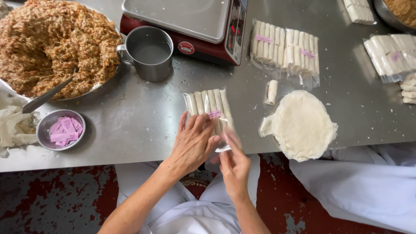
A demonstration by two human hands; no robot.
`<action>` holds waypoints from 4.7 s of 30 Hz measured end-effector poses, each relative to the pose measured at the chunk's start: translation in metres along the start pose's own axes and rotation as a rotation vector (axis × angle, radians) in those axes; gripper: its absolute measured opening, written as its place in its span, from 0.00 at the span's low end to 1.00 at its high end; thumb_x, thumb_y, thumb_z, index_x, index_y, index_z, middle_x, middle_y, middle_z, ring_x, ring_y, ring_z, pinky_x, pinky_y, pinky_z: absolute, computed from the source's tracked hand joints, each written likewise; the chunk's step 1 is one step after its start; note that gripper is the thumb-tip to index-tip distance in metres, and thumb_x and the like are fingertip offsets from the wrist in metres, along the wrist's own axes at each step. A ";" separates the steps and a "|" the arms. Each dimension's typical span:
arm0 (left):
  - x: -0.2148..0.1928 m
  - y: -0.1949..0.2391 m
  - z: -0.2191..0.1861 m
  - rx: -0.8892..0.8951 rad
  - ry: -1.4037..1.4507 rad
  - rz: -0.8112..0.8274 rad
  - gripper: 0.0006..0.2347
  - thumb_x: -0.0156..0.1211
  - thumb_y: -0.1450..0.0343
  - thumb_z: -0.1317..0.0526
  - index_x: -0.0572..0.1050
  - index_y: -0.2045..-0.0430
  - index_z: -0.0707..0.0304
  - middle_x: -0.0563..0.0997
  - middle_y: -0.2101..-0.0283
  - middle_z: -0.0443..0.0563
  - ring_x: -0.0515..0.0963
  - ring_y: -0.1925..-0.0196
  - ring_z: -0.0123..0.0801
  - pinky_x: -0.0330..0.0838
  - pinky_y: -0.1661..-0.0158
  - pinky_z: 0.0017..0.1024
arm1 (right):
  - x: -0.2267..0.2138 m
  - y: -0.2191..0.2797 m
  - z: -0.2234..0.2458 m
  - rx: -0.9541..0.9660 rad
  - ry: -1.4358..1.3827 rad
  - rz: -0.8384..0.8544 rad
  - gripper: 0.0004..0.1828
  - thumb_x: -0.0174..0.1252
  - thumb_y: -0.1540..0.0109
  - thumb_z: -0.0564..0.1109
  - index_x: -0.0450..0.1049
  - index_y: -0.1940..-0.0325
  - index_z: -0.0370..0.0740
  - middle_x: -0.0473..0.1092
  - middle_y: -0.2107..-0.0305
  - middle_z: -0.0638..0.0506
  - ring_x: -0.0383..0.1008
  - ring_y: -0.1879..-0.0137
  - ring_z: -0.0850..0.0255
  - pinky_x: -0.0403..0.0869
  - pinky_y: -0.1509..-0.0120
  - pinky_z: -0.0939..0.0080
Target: A person is seen preparing food wraps by placing filling on thin dough wrappers, rolling them, and then packaging the finished rolls into plastic bags.
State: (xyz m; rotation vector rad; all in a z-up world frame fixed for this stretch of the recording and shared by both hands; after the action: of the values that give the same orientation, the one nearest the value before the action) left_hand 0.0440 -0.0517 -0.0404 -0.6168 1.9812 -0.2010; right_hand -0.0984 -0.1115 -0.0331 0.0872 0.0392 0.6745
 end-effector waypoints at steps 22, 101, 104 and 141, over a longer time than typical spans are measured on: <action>0.011 0.039 -0.059 0.196 -0.335 -0.525 0.04 0.54 0.24 0.70 0.74 0.70 0.68 0.76 0.64 0.57 0.74 0.62 0.43 0.71 0.50 0.44 | -0.064 -0.011 -0.066 -0.274 0.463 -0.336 0.05 0.63 0.30 0.37 0.73 0.54 0.32 0.71 0.72 0.45 0.69 0.68 0.64 0.68 0.61 0.69; 0.055 -0.010 -0.062 0.208 -0.199 -0.414 0.14 0.37 0.33 0.69 0.75 0.78 0.50 0.76 0.62 0.47 0.75 0.77 0.32 0.75 0.67 0.34 | -0.187 -0.322 0.097 -0.280 0.996 -0.285 0.16 0.58 0.36 0.36 0.74 0.44 0.33 0.73 0.50 0.37 0.75 0.45 0.48 0.76 0.41 0.50; 0.038 -0.021 -0.033 0.489 -0.102 0.015 0.29 0.28 0.19 0.38 0.74 0.52 0.64 0.72 0.46 0.66 0.79 0.55 0.48 0.72 0.56 0.43 | -0.220 -0.311 0.084 -0.404 1.012 -0.356 0.13 0.58 0.38 0.34 0.79 0.51 0.36 0.76 0.59 0.42 0.77 0.58 0.52 0.76 0.50 0.51; -0.069 -0.103 0.035 0.062 -0.680 -0.455 0.14 0.70 0.35 0.56 0.79 0.63 0.65 0.72 0.56 0.60 0.69 0.53 0.54 0.65 0.48 0.45 | -0.083 -0.128 0.009 0.208 -0.587 0.164 0.22 0.44 0.31 0.41 0.61 0.33 0.31 0.71 0.47 0.26 0.76 0.47 0.33 0.76 0.45 0.27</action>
State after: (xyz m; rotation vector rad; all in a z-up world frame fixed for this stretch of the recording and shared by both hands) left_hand 0.1336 -0.1009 0.0373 -0.9448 1.1638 -0.2831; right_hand -0.0828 -0.2633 -0.0352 0.4893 -0.4676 0.7853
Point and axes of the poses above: each hand's wrist, its own y-axis away from the middle knuckle, its own x-axis out of the palm, z = x × y, the point moved 1 cm from there along -y, towards the middle knuckle
